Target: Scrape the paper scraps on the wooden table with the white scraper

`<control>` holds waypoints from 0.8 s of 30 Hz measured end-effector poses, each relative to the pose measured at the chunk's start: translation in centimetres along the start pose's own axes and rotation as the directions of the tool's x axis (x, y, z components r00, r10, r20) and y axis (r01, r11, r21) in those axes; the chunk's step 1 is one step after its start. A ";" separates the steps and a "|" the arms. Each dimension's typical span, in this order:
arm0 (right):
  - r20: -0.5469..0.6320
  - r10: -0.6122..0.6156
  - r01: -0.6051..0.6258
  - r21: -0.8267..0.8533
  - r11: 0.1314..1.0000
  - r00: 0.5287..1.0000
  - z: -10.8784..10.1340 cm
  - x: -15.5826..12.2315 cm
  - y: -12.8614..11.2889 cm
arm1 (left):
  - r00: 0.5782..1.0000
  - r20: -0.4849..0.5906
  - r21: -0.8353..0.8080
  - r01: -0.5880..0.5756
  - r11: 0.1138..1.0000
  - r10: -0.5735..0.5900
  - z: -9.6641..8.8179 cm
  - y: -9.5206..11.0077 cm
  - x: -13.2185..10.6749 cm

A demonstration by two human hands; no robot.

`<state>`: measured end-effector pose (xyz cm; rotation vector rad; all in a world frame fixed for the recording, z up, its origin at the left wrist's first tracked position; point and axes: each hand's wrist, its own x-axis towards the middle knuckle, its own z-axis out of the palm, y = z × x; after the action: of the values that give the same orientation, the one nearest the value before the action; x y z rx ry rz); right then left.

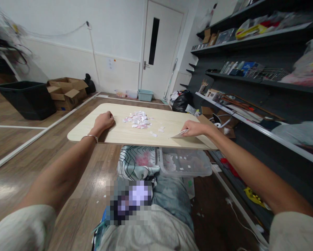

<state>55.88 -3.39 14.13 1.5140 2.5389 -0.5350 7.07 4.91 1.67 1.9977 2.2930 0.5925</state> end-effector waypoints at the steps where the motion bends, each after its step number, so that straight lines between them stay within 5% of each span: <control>1: 0.008 -0.012 0.012 0.012 1.000 1.000 0.2 -0.4 0.1 | 1.000 0.000 -0.003 0.001 1.000 -0.001 0.0 0.0 0.0; 9: -0.023 -0.015 0.014 -0.031 0.999 1.000 0.7 -0.5 -0.9 | 1.000 0.017 -0.003 0.006 1.000 -0.006 0.2 -0.2 0.3; 24: 0.068 -0.241 0.250 -0.197 0.948 0.968 1.3 4.0 -10.0 | 1.000 0.014 0.009 -0.007 1.000 0.007 0.5 -0.5 0.5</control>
<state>45.15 -4.86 14.09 1.1142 2.6694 -0.3168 6.70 5.45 1.17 2.0076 2.2862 0.5684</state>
